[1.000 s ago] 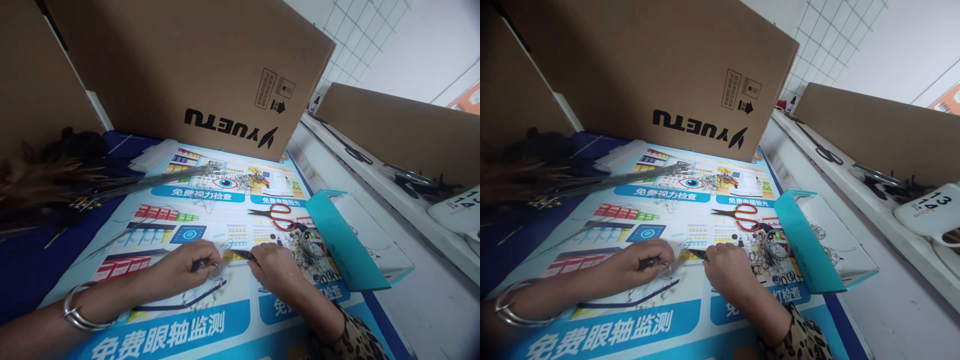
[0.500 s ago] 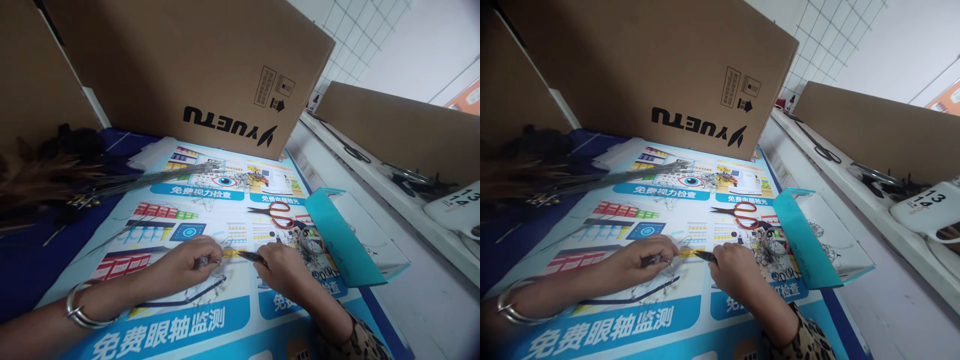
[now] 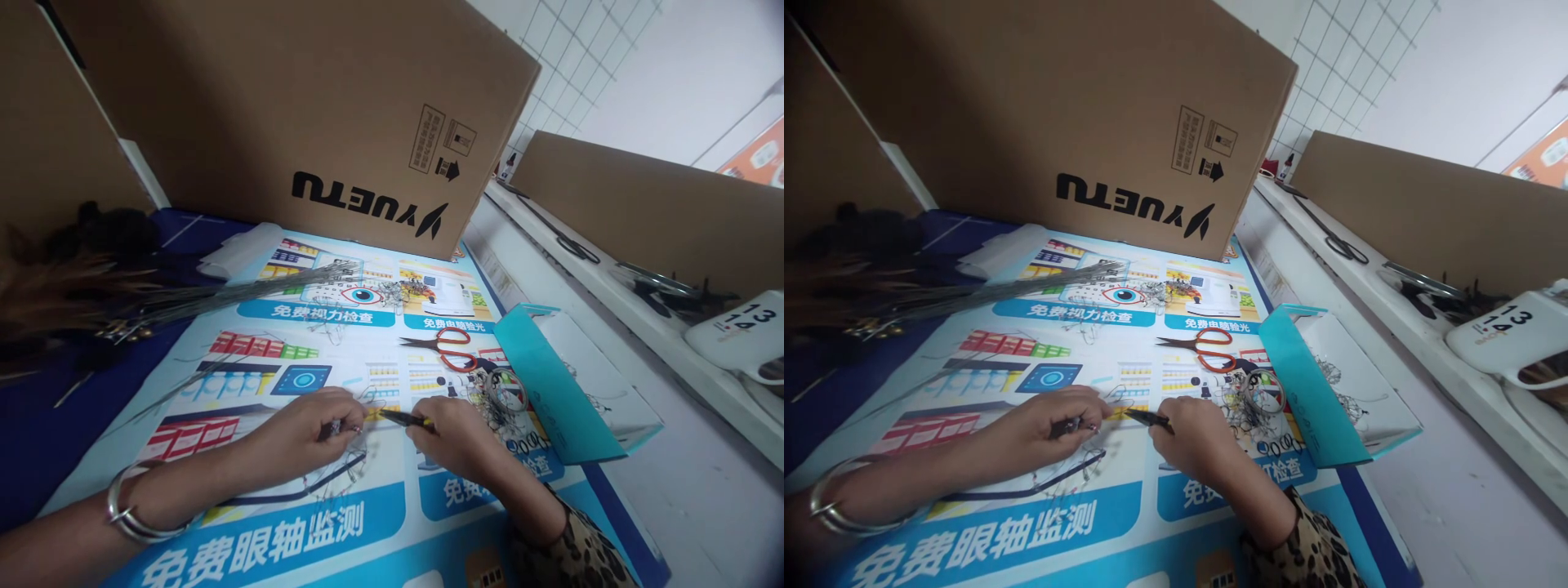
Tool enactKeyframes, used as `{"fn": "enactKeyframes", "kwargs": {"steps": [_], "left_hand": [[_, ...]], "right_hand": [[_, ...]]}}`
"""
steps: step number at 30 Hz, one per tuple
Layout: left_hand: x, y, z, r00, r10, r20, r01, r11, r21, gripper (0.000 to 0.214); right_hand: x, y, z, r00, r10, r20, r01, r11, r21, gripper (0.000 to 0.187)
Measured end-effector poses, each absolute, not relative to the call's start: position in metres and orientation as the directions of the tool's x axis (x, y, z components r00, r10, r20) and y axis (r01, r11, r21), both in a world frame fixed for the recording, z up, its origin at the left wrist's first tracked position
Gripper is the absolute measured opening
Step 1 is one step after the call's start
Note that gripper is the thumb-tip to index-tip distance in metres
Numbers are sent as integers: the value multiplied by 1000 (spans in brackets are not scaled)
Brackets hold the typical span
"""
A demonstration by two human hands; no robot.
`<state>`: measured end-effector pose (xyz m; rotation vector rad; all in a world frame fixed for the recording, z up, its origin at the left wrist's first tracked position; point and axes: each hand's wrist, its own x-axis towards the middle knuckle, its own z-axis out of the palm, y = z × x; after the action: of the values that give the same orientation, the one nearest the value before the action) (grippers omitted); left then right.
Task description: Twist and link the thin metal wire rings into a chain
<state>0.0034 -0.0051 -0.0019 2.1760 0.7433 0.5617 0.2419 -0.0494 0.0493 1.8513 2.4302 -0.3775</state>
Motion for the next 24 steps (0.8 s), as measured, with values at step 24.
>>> {"fn": "enactKeyframes", "kwargs": {"steps": [24], "left_hand": [[9,-8,0,759,637,135,337,-561,756,8]], "right_hand": [[242,-42,54,-250,936,-248,964,218,-150,22]]}}
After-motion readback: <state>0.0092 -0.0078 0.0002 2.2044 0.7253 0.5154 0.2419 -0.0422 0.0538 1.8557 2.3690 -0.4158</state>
